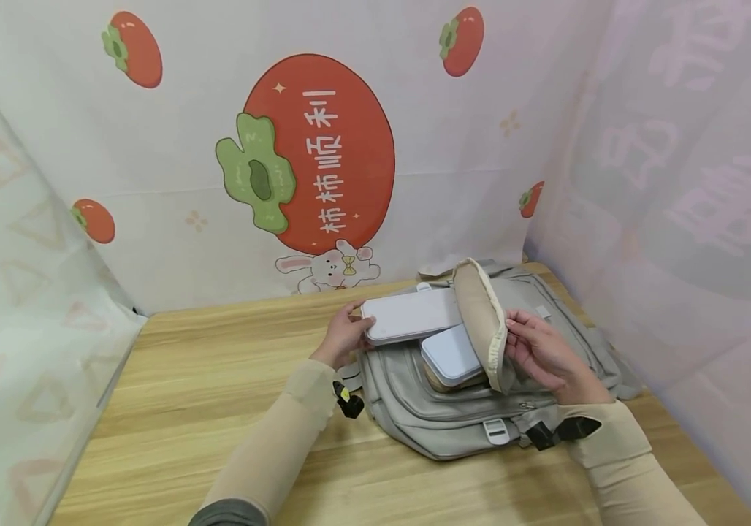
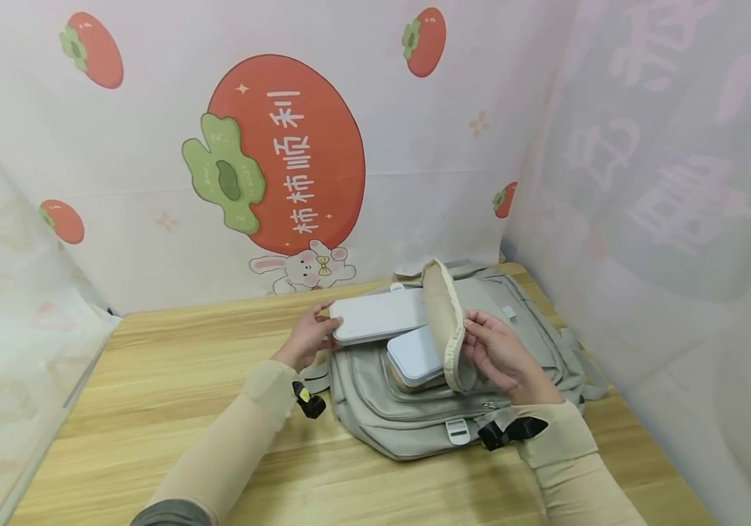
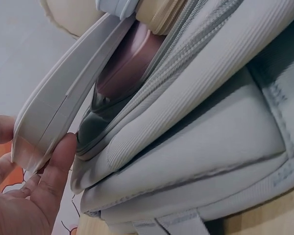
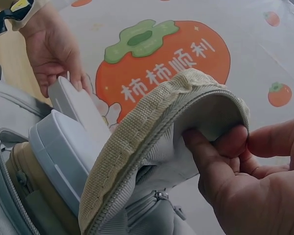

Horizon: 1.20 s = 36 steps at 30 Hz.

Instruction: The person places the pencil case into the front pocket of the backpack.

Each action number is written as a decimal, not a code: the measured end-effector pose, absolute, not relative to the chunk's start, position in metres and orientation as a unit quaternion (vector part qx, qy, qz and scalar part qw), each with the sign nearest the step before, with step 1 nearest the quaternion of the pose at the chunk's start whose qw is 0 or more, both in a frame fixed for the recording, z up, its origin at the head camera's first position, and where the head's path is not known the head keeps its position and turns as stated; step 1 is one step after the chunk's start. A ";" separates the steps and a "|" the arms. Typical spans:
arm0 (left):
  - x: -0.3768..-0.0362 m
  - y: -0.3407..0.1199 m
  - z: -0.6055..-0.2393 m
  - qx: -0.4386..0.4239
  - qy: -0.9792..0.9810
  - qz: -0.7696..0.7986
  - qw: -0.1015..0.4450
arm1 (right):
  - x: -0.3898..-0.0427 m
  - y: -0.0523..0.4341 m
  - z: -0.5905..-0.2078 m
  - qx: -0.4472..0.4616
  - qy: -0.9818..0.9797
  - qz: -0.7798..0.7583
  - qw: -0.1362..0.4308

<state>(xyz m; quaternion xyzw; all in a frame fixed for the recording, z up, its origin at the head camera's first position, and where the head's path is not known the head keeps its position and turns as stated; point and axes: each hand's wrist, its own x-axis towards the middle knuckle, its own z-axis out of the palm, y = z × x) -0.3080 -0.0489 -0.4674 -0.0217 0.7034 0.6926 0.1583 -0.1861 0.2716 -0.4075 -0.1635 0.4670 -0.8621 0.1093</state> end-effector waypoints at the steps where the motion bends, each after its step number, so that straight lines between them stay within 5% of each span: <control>1: -0.308 -0.048 -0.467 -0.020 0.702 0.693 0.161 | -0.186 0.272 -0.408 -0.166 0.467 -0.862 0.108; 14: -0.311 -0.033 -0.462 -0.002 0.713 0.679 0.174 | -0.186 0.272 -0.407 -0.166 0.475 -0.859 0.097; 25: -0.308 -0.043 -0.462 0.000 0.727 0.668 0.161 | -0.183 0.269 -0.406 -0.137 0.513 -0.847 0.019; 36: -0.307 -0.037 -0.459 0.010 0.730 0.662 0.169 | -0.184 0.274 -0.415 -0.201 0.457 -0.865 0.054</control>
